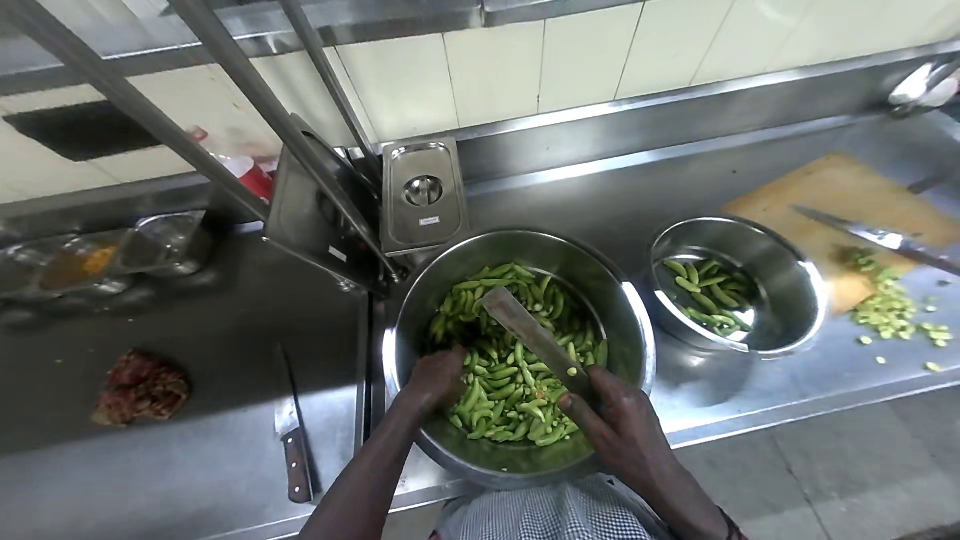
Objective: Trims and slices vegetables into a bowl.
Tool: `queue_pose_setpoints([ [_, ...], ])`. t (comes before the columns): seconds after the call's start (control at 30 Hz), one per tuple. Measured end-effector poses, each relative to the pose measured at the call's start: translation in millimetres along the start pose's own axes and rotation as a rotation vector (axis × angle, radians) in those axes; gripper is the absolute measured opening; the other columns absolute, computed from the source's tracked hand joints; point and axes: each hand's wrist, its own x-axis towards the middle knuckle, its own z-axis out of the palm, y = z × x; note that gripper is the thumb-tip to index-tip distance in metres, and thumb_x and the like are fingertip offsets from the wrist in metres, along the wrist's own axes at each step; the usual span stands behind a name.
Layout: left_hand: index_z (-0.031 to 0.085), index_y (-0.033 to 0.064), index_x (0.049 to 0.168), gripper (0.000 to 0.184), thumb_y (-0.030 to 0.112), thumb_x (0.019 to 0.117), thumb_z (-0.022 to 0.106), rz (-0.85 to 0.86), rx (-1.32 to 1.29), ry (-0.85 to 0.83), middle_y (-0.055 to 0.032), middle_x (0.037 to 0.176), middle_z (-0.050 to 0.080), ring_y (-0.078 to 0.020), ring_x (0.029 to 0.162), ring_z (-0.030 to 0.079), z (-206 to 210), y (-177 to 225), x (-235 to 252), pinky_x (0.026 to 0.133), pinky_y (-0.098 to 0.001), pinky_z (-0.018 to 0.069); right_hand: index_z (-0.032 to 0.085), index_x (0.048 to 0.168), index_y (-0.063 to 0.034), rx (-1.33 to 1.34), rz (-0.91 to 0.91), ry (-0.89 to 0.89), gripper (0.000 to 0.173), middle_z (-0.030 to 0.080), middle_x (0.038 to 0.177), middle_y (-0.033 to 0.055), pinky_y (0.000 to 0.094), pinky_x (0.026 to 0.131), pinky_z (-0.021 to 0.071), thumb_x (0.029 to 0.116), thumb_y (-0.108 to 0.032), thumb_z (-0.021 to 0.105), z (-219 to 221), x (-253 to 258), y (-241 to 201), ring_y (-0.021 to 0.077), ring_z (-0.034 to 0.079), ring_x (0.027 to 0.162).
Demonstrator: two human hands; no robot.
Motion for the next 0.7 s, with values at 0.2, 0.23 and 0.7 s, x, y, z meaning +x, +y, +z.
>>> queue_pose_setpoints([
  [0.2, 0.062, 0.0074, 0.129, 0.045, 0.025, 0.0899, 0.073, -0.017, 0.156, -0.04, -0.0201, 0.116, 0.069, -0.0421, 0.107, 0.066, 4.4, 8.7, 0.9, 0.088, -0.0636, 0.0519, 0.066, 0.09, -0.0188, -0.004, 0.012, -0.017, 0.046, 0.057, 0.07, -0.0078, 0.0289, 0.054, 0.05, 0.0955, -0.063, 0.054, 0.7, 0.2, 0.9, 0.0064, 0.056, 0.06],
  [0.23, 0.064, 0.0075, 0.125, 0.04, 0.024, 0.0897, 0.073, -0.008, 0.172, -0.013, -0.0197, 0.112, 0.07, -0.0417, 0.104, 0.067, 7.9, 8.8, 0.8, 0.085, -0.0629, 0.0527, 0.066, 0.091, -0.0188, 0.001, 0.013, -0.018, 0.047, 0.057, 0.071, -0.0078, 0.0291, 0.054, 0.0506, 0.0955, -0.064, 0.054, 0.1, 0.0, 0.8, 0.0065, 0.057, 0.061],
  [0.7, 0.062, 0.0137, 0.126, 0.041, 0.015, 0.0866, 0.074, 0.039, 0.063, 0.049, -0.0175, 0.109, 0.07, -0.0411, 0.102, 0.067, 9.7, 3.1, 7.0, 0.084, -0.0632, 0.0536, 0.065, 0.09, -0.0184, 0.018, 0.033, -0.015, 0.046, 0.056, 0.069, -0.0075, 0.0292, 0.054, 0.0493, 0.0956, -0.063, 0.055, -4.8, -1.1, 1.2, 0.0072, 0.056, 0.059],
])
